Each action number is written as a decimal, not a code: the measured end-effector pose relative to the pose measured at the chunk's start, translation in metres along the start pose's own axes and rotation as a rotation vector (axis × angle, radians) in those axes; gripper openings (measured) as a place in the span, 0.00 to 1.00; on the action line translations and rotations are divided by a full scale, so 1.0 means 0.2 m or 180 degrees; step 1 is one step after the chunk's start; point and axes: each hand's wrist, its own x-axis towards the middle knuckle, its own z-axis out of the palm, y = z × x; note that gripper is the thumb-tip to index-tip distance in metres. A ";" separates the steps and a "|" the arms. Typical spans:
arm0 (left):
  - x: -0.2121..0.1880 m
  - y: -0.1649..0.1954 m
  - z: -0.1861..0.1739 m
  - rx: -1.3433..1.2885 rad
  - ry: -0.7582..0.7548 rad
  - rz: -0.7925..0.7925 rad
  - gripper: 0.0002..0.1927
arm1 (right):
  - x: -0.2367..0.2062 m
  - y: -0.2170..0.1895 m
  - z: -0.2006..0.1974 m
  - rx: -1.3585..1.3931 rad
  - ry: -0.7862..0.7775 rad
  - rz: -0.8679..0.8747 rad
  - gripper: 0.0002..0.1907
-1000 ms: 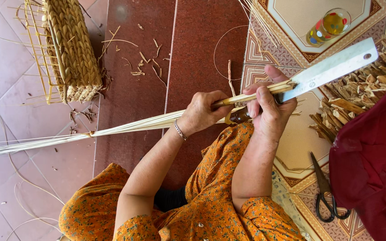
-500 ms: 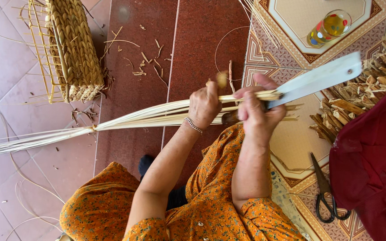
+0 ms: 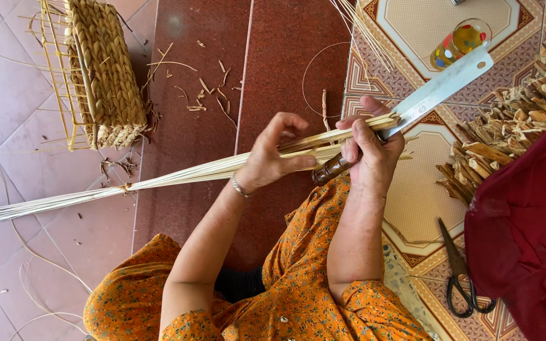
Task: The person sits on the floor and uses a knife to split long bamboo sticks into thin strips. They repeatedly shave and separate the strips, discarding excess shavings onto the floor.
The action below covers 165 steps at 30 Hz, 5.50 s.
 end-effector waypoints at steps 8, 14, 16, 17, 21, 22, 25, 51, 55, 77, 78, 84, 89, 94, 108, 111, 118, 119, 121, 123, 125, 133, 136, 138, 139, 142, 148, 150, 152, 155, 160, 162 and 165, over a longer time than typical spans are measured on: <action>0.01 -0.19 -0.20 0.0595 0.0825 -0.1029 0.05 | -0.01 -0.01 0.03 -0.0195 0.0183 -0.0115 0.12; 0.07 -0.16 -0.16 -0.0950 0.0574 -0.0864 0.07 | -0.01 -0.02 0.05 -0.0506 0.0367 -0.0149 0.13; 0.12 -0.12 -0.12 -0.0514 0.0512 -0.0508 0.05 | -0.01 -0.02 0.05 -0.0546 0.0351 -0.0137 0.15; 0.14 -0.10 -0.09 -0.0294 0.0483 -0.0323 0.04 | -0.01 -0.02 0.05 -0.0564 0.0339 -0.0138 0.15; 0.23 0.04 0.02 0.0566 0.0734 -0.0047 0.03 | 0.01 -0.03 0.03 -0.0591 -0.0221 -0.0337 0.19; 0.25 0.07 0.04 0.0658 0.0773 -0.0066 0.04 | 0.01 -0.03 0.03 -0.0679 -0.0316 -0.0432 0.19; 0.28 0.13 0.08 0.0763 0.0816 -0.0055 0.05 | 0.00 -0.01 0.04 -0.0885 -0.0017 -0.0515 0.18; 0.09 0.06 -0.28 0.0180 0.1383 -0.0888 0.13 | -0.01 0.02 0.05 -0.0813 0.0519 -0.0481 0.15; 0.11 0.28 -0.11 0.1700 0.0722 0.1045 0.03 | -0.03 0.02 0.08 -0.1127 0.0563 -0.0584 0.15; 0.32 0.25 -0.18 0.2393 0.0035 0.0934 0.05 | -0.02 0.01 0.07 -0.1095 0.0556 -0.0468 0.16; 0.30 0.21 -0.20 0.2467 0.0036 0.0878 0.04 | -0.01 0.01 0.07 -0.1083 0.0557 -0.0473 0.16; 0.30 -0.09 -0.52 0.2605 0.0346 -0.0063 0.04 | 0.00 0.03 0.06 -0.1039 0.0428 -0.0583 0.15; 0.22 -0.36 -0.76 0.3074 0.0541 -0.0540 0.01 | 0.01 0.03 0.06 -0.0869 0.0367 -0.0556 0.16; 0.19 -0.57 -0.86 0.3805 0.0434 -0.1315 0.09 | 0.02 0.04 0.05 -0.0911 0.0220 -0.0599 0.16; 0.11 -0.62 -1.02 0.3834 0.0977 -0.1820 0.13 | 0.03 0.05 0.05 -0.1079 0.0101 -0.0781 0.15; 0.10 -0.63 -1.04 0.3828 0.0964 -0.1850 0.05 | 0.03 0.05 0.05 -0.1115 0.0112 -0.0786 0.14; 0.13 -0.43 -0.76 0.2089 0.0532 -0.1426 0.14 | 0.03 0.06 0.03 -0.1241 0.0183 -0.0767 0.09; 0.13 -0.37 -0.66 0.1389 0.0343 -0.1133 0.12 | 0.03 0.06 0.03 -0.1303 0.0210 -0.0757 0.07; 0.10 -0.22 -0.47 0.1018 -0.0409 -0.0160 0.12 | 0.01 0.05 0.02 -0.1361 0.0209 -0.0786 0.09; 0.08 -0.10 -0.30 0.0525 -0.0824 -0.0365 0.18 | 0.00 0.04 0.02 -0.1439 0.0249 -0.0794 0.10; 0.11 -0.05 -0.18 0.0561 -0.0857 -0.0307 0.12 | -0.01 0.04 0.02 -0.1521 0.0316 -0.0777 0.12; 0.13 -0.17 -0.13 -0.0062 -0.0455 -0.1043 0.07 | 0.00 -0.02 0.05 -0.1184 0.0384 -0.0388 0.20; 0.13 -0.19 -0.14 -0.0407 -0.0372 -0.1272 0.07 | 0.00 -0.02 0.04 -0.1026 0.0465 -0.0232 0.21; 0.14 -0.17 -0.16 -0.0823 -0.0315 -0.1334 0.08 | 0.00 -0.02 0.03 -0.0942 0.0474 -0.0192 0.22; 0.14 -0.15 -0.16 -0.0841 -0.0441 -0.1224 0.10 | 0.01 -0.02 0.03 -0.0931 0.0464 -0.0179 0.22; 0.15 -0.09 -0.18 -0.0492 -0.0760 -0.0813 0.18 | 0.01 -0.01 0.02 -0.0911 0.0395 -0.0183 0.22; 0.19 -0.08 -0.19 0.0440 -0.0863 -0.1093 0.12 | 0.01 -0.02 0.04 -0.0984 0.0299 -0.0272 0.11; 0.19 -0.11 -0.19 0.0326 -0.0969 -0.1211 0.11 | 0.00 -0.03 0.05 -0.1035 0.0251 -0.0320 0.07; 0.19 -0.13 -0.18 0.0251 -0.0890 -0.1128 0.10 | 0.00 -0.04 0.06 -0.1056 0.0195 -0.0352 0.05; 0.17 -0.16 -0.16 -0.0053 -0.0662 -0.1006 0.09 | 0.01 -0.04 0.07 -0.1270 0.0238 -0.0397 0.07; 0.18 -0.16 -0.15 -0.0140 -0.0246 -0.0859 0.10 | 0.03 0.01 0.04 -0.1260 0.0726 -0.0509 0.11; 0.19 -0.13 -0.15 0.0126 -0.0098 -0.0721 0.12 | 0.04 0.03 0.02 -0.1116 0.0795 -0.0564 0.12; 0.18 -0.08 -0.13 0.0987 0.0081 0.0186 0.20 | 0.03 0.06 -0.02 -0.1040 0.0682 -0.0584 0.11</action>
